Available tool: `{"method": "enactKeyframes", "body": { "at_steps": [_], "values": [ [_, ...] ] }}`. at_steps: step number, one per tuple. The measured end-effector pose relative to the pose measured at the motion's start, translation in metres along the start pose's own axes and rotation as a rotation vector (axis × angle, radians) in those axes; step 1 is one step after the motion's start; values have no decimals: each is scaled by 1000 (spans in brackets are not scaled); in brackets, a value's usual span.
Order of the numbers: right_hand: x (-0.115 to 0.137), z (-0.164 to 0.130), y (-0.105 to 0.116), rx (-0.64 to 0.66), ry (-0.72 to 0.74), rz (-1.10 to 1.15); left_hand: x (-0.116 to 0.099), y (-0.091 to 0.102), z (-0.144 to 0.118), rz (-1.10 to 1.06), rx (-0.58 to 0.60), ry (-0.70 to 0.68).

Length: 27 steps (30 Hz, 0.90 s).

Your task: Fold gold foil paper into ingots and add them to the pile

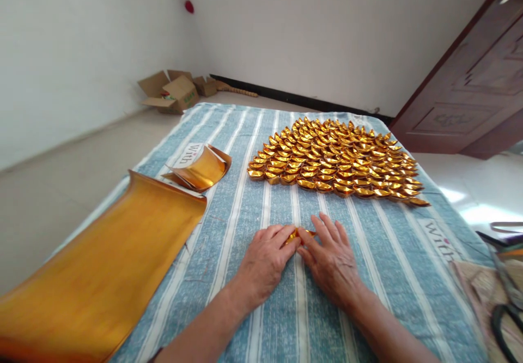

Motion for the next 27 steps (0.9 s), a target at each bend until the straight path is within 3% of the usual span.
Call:
{"method": "enactKeyframes", "body": {
  "at_steps": [5, 10, 13, 19, 23, 27],
  "values": [
    [-1, -1, 0, 58, -28, 16, 1, -1, -1, -14, 2, -14],
    [-13, -4, -1, -101, -24, 60, 0, 0, -1, -6, -7, -11],
    [-16, -1, -7, -143, -28, 66, 1, -1, -2, -39, -56, -15],
    [-12, 3, -12, -95, -13, 32, 5, -5, -7, -90, -216, -20],
    [-10, 3, -13, -87, -26, 130, 6, 0, -9, -25, -271, 86],
    [-11, 4, -12, -142, -80, 317, 9, 5, -12, -56, -248, 252]
  ]
}}
Point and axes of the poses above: each hand's wrist, its own z-axis towards the middle knuckle, its own y-axis out of the back of the hand, x = y × z, the point moved 2 cm from there along z, towards the middle knuckle, and after that the axes turned 2 degrees about y, right-handed, at the moved point
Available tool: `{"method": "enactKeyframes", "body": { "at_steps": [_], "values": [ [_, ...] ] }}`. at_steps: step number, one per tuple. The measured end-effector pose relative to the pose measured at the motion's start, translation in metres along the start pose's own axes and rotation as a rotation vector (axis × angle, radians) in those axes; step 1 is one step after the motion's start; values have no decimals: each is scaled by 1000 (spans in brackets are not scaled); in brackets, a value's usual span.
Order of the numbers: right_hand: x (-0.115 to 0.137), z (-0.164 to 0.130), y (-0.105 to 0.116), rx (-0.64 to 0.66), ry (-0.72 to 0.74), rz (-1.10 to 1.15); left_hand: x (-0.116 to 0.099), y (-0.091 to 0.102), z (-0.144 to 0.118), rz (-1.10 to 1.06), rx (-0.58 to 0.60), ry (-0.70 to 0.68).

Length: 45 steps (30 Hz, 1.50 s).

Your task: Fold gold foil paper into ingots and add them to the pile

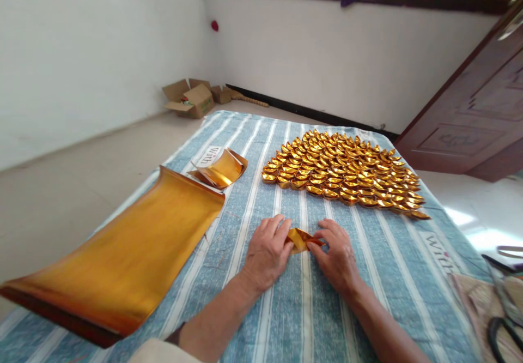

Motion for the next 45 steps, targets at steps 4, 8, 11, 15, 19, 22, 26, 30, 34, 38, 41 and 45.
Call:
{"method": "enactKeyframes", "body": {
  "at_steps": [4, 8, 11, 15, 19, 22, 26, 30, 34, 38, 41, 45],
  "values": [
    [4, 3, 5, -49, -62, 175, 4, 2, -1, -100, 7, 48],
    [10, 3, 13, -8, -116, 339, 9, 10, 2, -202, 129, 18],
    [13, 2, 17, 4, -123, 426, 13, 22, 5, -260, 296, -69],
    [18, 1, 24, -16, -16, 449, 17, 32, 5, -284, 407, -159],
    [22, 0, 28, 41, 185, 385, 17, 28, 2, -196, 334, -140],
    [23, 0, 29, 91, 289, 337, 15, 28, -1, -123, 304, -122],
    [23, 0, 31, 102, 368, 295, 10, 36, -1, -143, 328, -84],
    [26, 1, 31, 132, 404, 276, 7, 39, 0, -280, 455, -128],
    [25, 0, 30, 151, 381, 283, 10, 36, -1, -319, 496, -133],
    [24, 0, 27, 158, 346, 310, 14, 32, -1, -324, 516, -109],
    [23, 0, 23, 148, 291, 334, 14, 29, -1, -301, 497, -76],
    [22, 0, 18, 123, 228, 332, 12, 26, -1, -264, 458, -37]
  ]
}}
Point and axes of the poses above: each hand's wrist, its own z-axis towards the middle knuckle, its own y-axis out of the back of the hand, x = y × z, the point moved 2 cm from there along z, towards the middle knuckle, and after that the axes turned 2 degrees about y, right-handed, at the moved point
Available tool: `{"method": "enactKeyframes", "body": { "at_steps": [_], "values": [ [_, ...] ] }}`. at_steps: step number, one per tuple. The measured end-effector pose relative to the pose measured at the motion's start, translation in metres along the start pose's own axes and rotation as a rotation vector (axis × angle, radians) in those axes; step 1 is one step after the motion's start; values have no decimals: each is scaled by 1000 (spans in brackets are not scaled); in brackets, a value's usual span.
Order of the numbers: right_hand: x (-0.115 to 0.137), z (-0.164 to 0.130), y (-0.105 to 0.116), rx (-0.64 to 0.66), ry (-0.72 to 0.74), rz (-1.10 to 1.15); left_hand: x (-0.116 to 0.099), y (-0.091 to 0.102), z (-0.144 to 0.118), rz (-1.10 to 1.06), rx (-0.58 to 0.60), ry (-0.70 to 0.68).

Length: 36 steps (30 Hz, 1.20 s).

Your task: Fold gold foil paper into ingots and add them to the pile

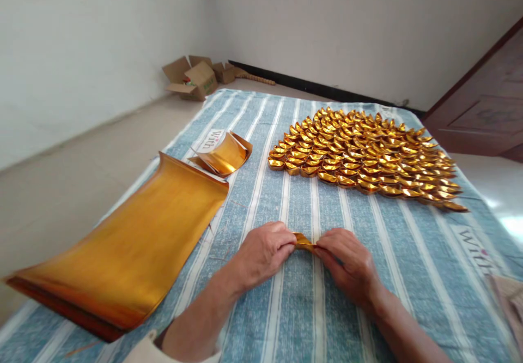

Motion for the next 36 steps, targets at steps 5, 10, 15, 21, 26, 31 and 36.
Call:
{"method": "enactKeyframes", "body": {
  "at_steps": [5, 10, 15, 21, 26, 31, 36],
  "values": [
    [-1, -1, -3, -20, -19, -96, 0, -7, 0, 28, -84, 48],
    [0, -1, -5, -32, -25, -164, 2, -13, 1, 35, -138, 95],
    [1, 1, -6, -42, -36, -183, 2, -14, 2, 67, -145, 110],
    [-2, 1, -9, -47, -41, -233, 1, -15, 2, 94, -142, 114],
    [-5, -3, -11, -9, -53, -280, 0, -14, 2, 100, -128, 121],
    [-6, -4, -12, 16, -37, -329, 0, -14, 2, 92, -121, 118],
    [-8, -4, -13, 25, -34, -361, 1, -15, 2, 96, -128, 110]
  ]
}}
Point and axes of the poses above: each hand's wrist, its own z-axis towards the middle knuckle, its own y-axis out of the back of the hand, x = y × z, the point moved 2 cm from there along z, towards the middle knuckle, and after that the axes turned 2 degrees about y, right-handed, at the moved point
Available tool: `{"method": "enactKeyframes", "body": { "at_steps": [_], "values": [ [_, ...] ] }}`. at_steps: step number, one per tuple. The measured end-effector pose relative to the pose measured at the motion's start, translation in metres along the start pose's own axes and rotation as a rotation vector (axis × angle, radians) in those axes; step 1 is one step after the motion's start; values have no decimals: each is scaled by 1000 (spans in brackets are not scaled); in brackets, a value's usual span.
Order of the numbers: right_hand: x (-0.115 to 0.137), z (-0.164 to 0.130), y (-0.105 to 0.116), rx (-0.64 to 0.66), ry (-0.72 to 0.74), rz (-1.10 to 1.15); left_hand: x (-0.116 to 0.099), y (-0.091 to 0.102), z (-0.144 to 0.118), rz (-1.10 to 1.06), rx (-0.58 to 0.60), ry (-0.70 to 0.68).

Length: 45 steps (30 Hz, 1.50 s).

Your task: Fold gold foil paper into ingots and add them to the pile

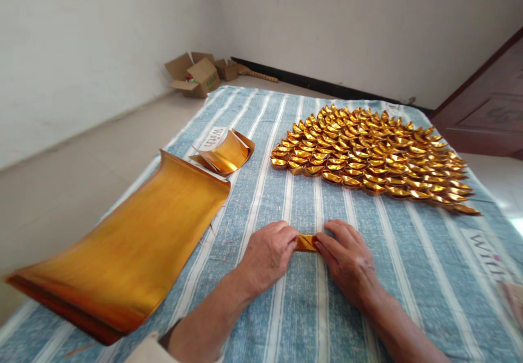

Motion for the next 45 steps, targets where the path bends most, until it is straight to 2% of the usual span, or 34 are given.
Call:
{"method": "enactKeyframes", "body": {
  "at_steps": [37, 45],
  "values": [
    [5, 5, 1, 48, 33, -85, 2, -2, -1, 58, -15, -23],
    [11, 8, 1, 35, 172, -106, 2, -2, 0, 43, -36, -20]
  ]
}}
Point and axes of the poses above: each hand's wrist, its own z-axis towards the middle knuckle, its own y-axis out of the back of the hand, x = y × z, the point moved 2 cm from there along z, towards the middle knuckle, and after that the axes turned 2 degrees about y, right-handed, at the moved point
